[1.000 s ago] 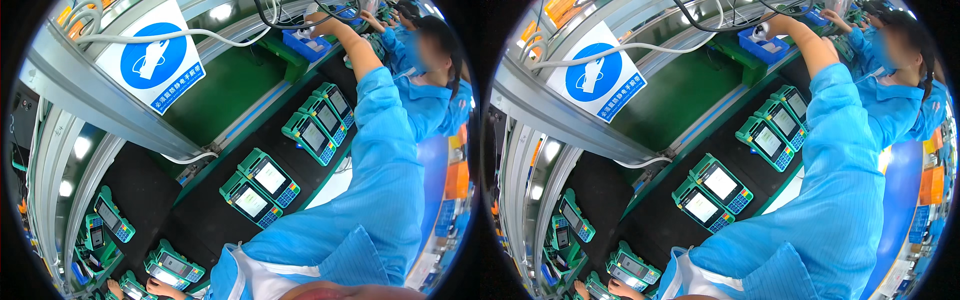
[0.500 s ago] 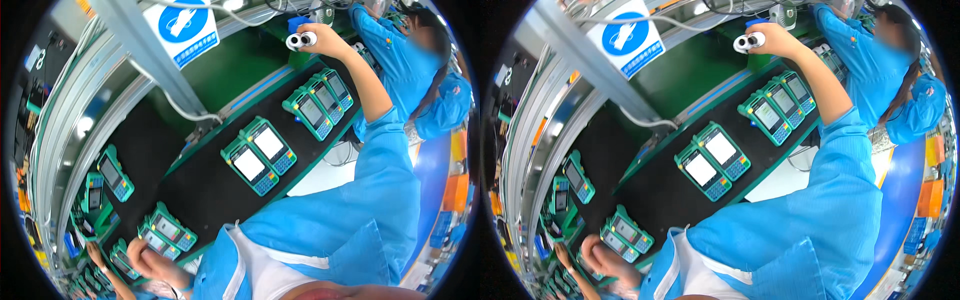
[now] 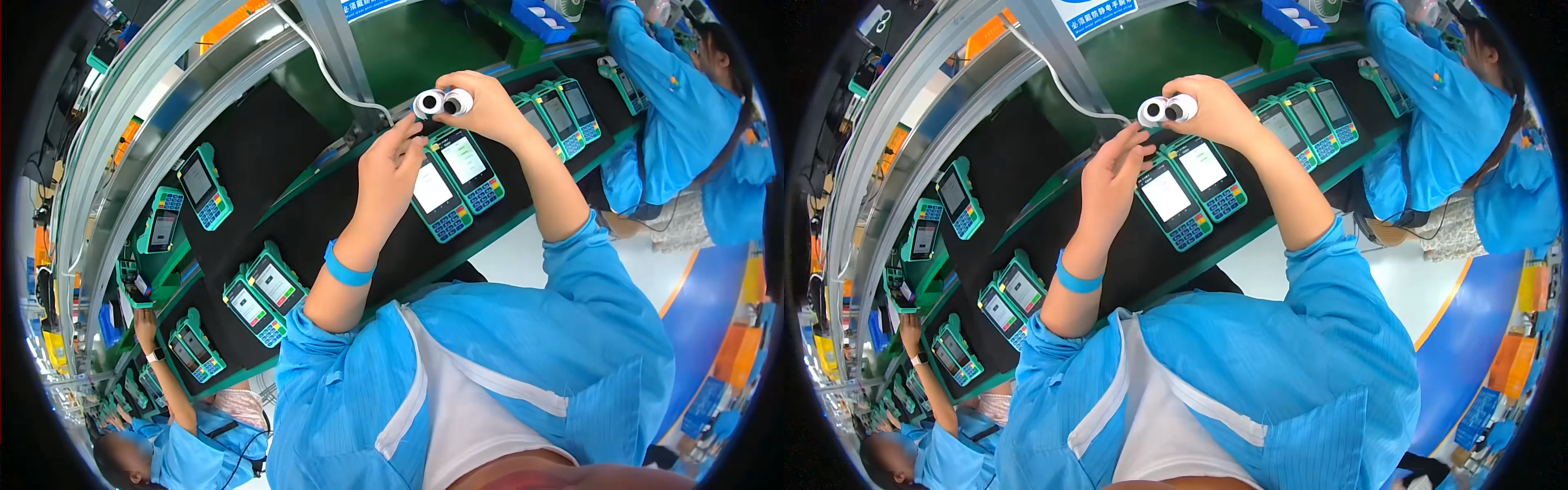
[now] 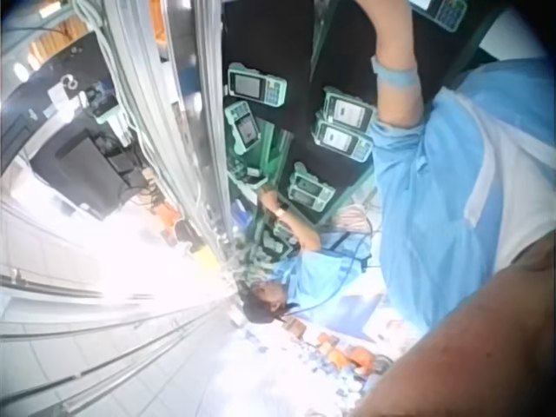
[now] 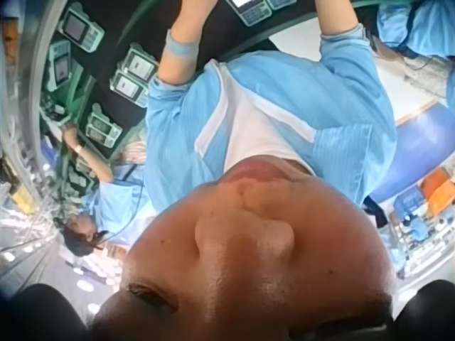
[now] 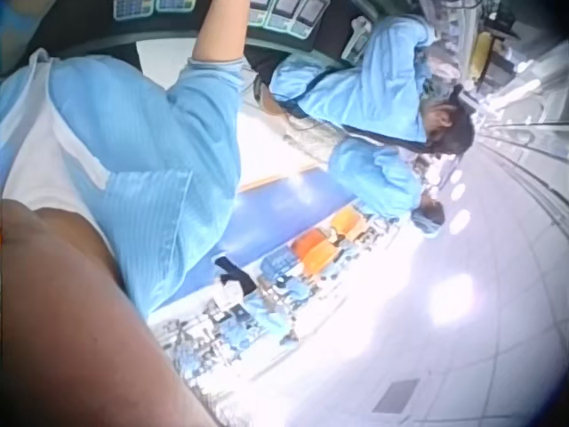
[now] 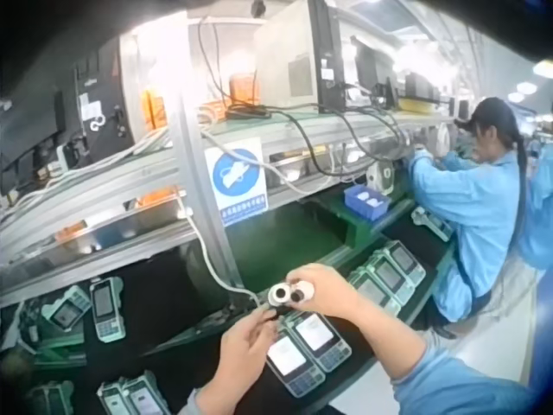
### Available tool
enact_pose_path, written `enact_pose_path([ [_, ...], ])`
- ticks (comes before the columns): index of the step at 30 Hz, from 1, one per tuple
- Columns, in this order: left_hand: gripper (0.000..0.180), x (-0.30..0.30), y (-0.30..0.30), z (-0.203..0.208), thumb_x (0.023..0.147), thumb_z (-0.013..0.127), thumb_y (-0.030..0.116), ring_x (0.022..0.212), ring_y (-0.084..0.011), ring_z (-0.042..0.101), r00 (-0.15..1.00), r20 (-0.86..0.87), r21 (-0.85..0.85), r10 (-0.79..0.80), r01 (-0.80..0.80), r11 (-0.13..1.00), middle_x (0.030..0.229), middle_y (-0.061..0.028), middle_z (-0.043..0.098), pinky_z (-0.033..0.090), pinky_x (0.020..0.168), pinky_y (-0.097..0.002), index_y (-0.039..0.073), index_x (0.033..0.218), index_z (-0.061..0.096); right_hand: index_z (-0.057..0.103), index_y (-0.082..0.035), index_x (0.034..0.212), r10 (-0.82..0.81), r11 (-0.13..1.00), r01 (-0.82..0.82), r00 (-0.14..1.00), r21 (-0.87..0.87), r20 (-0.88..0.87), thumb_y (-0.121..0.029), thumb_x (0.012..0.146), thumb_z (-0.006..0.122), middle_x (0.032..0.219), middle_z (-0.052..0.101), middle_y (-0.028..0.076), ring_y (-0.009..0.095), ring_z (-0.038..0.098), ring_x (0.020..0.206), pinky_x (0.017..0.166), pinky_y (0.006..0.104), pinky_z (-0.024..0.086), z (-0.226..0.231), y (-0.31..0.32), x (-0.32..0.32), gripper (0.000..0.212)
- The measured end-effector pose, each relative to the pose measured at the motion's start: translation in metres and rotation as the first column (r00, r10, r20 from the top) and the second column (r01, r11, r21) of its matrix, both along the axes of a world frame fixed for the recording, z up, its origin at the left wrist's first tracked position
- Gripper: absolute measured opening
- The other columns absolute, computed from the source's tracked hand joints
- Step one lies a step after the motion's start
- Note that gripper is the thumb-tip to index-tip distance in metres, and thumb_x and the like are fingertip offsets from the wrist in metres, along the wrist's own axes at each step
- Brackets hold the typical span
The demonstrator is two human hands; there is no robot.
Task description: The person tests handheld payment terminals by pressing their screens and buttons, and installs paper rolls into their printer compartments.
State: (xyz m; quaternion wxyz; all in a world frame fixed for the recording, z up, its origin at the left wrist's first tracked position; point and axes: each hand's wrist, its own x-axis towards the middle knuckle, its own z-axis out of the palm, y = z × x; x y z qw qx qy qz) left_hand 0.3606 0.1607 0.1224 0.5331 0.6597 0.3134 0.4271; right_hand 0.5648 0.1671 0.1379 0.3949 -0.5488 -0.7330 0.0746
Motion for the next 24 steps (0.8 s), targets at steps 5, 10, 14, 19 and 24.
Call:
enact_pose_path([
  [5,0.031,0.004,-0.005,-0.001,0.095,0.048,0.008,0.087,-0.0179,0.063,0.999,-0.014,-0.043,-0.041,0.040,0.998,0.103,-0.0131,0.063,0.052,0.077,-0.0283,-0.004,0.123,0.054,0.063,-0.006,0.093,-0.047,0.996,0.044,0.998,0.073,0.040,-0.015,0.067,0.077,0.090,0.065,0.010,0.029,0.060,0.090,0.080,0.0376,0.048,-0.012,-0.007,-0.010,0.031],
  [10,0.036,0.010,0.011,-0.006,0.093,0.055,0.020,0.081,-0.0199,0.065,0.997,-0.053,-0.060,0.058,-0.061,0.996,0.099,-0.0159,0.062,0.054,0.071,-0.0287,-0.008,0.115,0.051,0.061,-0.007,0.093,-0.106,0.988,0.087,0.983,0.129,0.151,-0.010,0.064,0.078,0.088,0.064,0.010,0.030,0.059,0.089,0.077,0.0378,0.048,-0.020,-0.010,-0.017,0.034],
  [14,0.047,0.015,0.033,-0.014,0.090,0.062,0.029,0.080,-0.0225,0.065,0.999,0.030,-0.181,0.039,-0.033,0.983,0.098,-0.0184,0.061,0.055,0.070,-0.0299,-0.011,0.112,0.049,0.062,-0.007,0.094,-0.080,0.991,0.049,0.964,0.124,0.252,-0.010,0.064,0.076,0.088,0.063,0.009,0.029,0.059,0.090,0.081,0.0379,0.048,-0.020,-0.010,-0.028,0.034],
  [19,0.036,0.010,0.055,-0.022,0.086,0.064,0.023,0.075,-0.0195,0.065,0.996,-0.094,-0.202,-0.009,-0.010,0.979,0.092,-0.0151,0.063,0.053,0.066,-0.0275,-0.009,0.102,0.058,0.060,-0.006,0.100,-0.028,0.998,0.007,0.949,0.069,0.314,-0.007,0.065,0.075,0.095,0.062,0.010,0.029,0.058,0.093,0.083,0.0375,0.047,-0.031,0.004,-0.028,0.038],
  [24,0.031,-0.008,0.075,-0.064,0.076,0.064,0.011,0.072,-0.0166,0.063,0.996,-0.003,-0.241,0.093,-0.091,0.966,0.087,-0.0132,0.065,0.052,0.062,-0.0263,-0.010,0.098,0.061,0.053,-0.004,0.112,0.164,0.950,-0.135,0.983,-0.282,0.082,-0.019,0.076,0.069,0.100,0.060,0.014,0.028,0.059,0.093,0.082,0.0345,0.046,-0.042,0.023,-0.008,0.043],
])
